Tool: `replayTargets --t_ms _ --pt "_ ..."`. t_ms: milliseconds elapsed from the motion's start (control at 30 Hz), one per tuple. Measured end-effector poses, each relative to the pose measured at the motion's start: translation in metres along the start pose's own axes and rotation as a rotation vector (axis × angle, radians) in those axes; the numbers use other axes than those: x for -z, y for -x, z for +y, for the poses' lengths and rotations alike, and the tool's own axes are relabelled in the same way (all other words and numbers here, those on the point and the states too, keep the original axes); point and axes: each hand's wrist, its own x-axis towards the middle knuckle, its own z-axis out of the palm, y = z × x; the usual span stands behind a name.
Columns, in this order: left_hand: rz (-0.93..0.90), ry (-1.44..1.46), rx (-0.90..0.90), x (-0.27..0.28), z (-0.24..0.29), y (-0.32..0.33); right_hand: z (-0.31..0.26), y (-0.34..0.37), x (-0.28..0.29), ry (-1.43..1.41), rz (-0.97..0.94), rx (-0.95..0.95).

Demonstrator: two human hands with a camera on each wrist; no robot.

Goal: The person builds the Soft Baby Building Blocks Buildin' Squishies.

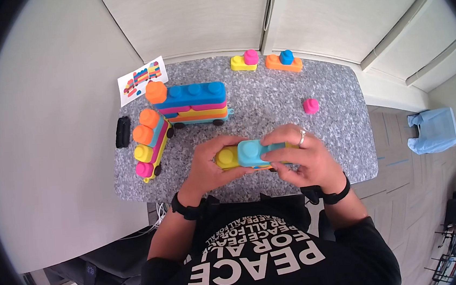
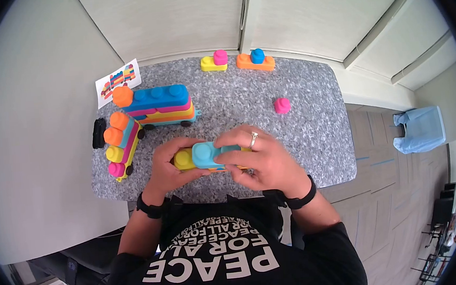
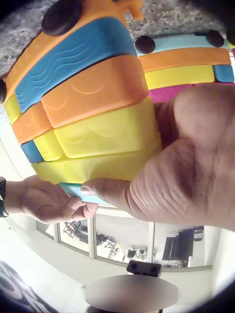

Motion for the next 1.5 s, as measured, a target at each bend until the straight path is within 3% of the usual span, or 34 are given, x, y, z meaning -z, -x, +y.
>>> replayTargets --t_ms 367,500,600,700,767,867,1067,1167,1267,1367,1500 --pt "-0.024 0.041 -0.073 0.003 0.011 -0.006 0.0 0.01 -0.013 0.116 0.024 0.034" --pt "0.008 -0.116 -0.172 0.001 0.025 -0.014 -0.005 0.008 -0.013 0.039 0.001 -0.001" --pt "0.01 -0.213 -0.209 0.003 0.028 -0.016 -0.006 0.007 0.003 -0.069 0.074 -0.081" --pt "0.01 -0.246 -0.193 0.006 0.033 -0.016 0.036 0.022 0.028 0.222 0.239 -0.225" --pt "0.003 -0.268 -0.192 0.009 0.033 -0.016 0.075 0.032 0.043 0.387 0.232 -0.43" --pt "-0.043 -0.351 -0.194 0.014 0.056 -0.022 0.137 0.073 0.053 0.649 0.125 -0.523" --pt "-0.116 -0.49 -0.329 0.006 0.065 -0.036 0.178 0.093 0.06 0.524 -0.034 -0.756" --pt "-0.097 -0.437 -0.301 0.002 0.059 -0.035 0.165 0.09 0.059 0.389 0.065 -0.641" --pt "-0.073 -0.405 -0.284 0.001 0.054 -0.034 0.094 0.055 0.048 -0.062 0.309 -0.616" --pt "-0.069 -0.382 -0.268 0.0 0.054 -0.035 0.045 0.049 0.035 -0.176 0.332 -0.396" --pt "-0.076 -0.361 -0.266 -0.001 0.055 -0.037 0.009 0.033 0.041 -0.053 0.108 -0.232"
